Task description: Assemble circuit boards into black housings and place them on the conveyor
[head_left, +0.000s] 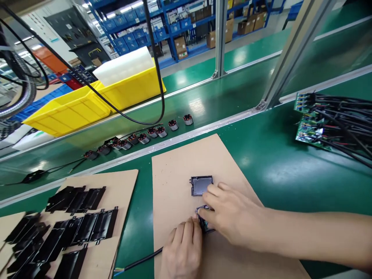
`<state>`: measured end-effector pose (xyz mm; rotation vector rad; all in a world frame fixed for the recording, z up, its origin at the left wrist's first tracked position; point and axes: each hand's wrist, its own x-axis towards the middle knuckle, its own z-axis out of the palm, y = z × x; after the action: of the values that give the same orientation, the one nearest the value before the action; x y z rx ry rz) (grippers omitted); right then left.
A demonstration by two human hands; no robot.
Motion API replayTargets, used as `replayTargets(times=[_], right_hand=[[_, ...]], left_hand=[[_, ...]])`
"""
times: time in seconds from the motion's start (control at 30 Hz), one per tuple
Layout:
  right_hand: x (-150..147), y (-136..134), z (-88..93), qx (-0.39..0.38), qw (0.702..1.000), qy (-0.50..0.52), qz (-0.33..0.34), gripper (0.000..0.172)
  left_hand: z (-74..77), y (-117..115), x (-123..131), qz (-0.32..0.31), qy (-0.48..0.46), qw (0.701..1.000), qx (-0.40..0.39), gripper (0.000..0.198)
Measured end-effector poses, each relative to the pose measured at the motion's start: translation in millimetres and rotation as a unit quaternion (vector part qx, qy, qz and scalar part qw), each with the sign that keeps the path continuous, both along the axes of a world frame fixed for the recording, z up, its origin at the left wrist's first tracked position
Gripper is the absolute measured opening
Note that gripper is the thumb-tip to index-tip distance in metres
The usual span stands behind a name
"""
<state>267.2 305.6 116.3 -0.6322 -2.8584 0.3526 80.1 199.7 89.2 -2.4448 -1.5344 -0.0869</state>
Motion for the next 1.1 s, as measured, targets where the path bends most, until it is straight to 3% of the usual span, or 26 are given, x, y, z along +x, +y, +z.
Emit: replayTargets(times=[0.13, 0.3, 0.37, 0.43, 0.57, 0.67, 0.83, 1.0, 1.1], right_hand=[[-11.3, -10.4, -1.9, -0.008, 1.000, -0.012, 0.024, 0.013], [-2.5, 2.2, 10.9, -0.049, 0.997, -0.018, 0.050, 0.014], [13.1, 4.4, 18.4, -0.091, 0.996, 0.016, 0.012, 0.020], [31.4, 1.7, 22.8, -0.141, 0.987, 0.053, -0.060, 0.026], [57.2, -7.7, 18.8, -0.224, 0.958, 0.040, -0.173, 0.020], [61.4, -6.5, 12.0, -0.257, 0.946, 0.029, -0.194, 0.016], [54.1, 6.3, 12.4, -0.236, 0.959, 0.012, -0.157, 0.024], [39.8, 9.9, 9.7, -0.222, 0.973, 0.024, -0.049, 0.025], [35.7, 13.0, 2.6, -0.172, 0.985, 0.004, -0.020, 0.025]], left_hand=[[-5.3, -0.4, -5.1, 0.002, -0.040, 0.999, -0.004, 0.041], [12.9, 13.6, -11.5, -0.023, -0.141, 0.989, -0.046, 0.040], [21.0, 18.6, -7.6, -0.024, -0.183, 0.981, -0.056, 0.038], [24.1, 22.6, -1.7, -0.072, -0.207, 0.973, -0.071, 0.037], [17.8, 31.2, 2.5, -0.180, -0.150, 0.965, -0.115, 0.049], [13.3, 37.9, -2.4, -0.205, -0.107, 0.965, -0.122, 0.051], [13.3, 43.4, -5.8, -0.218, -0.109, 0.964, -0.106, 0.040], [11.9, 43.2, -4.5, -0.219, -0.126, 0.961, -0.114, 0.036], [13.0, 42.7, -4.3, -0.211, -0.141, 0.960, -0.120, 0.033]])
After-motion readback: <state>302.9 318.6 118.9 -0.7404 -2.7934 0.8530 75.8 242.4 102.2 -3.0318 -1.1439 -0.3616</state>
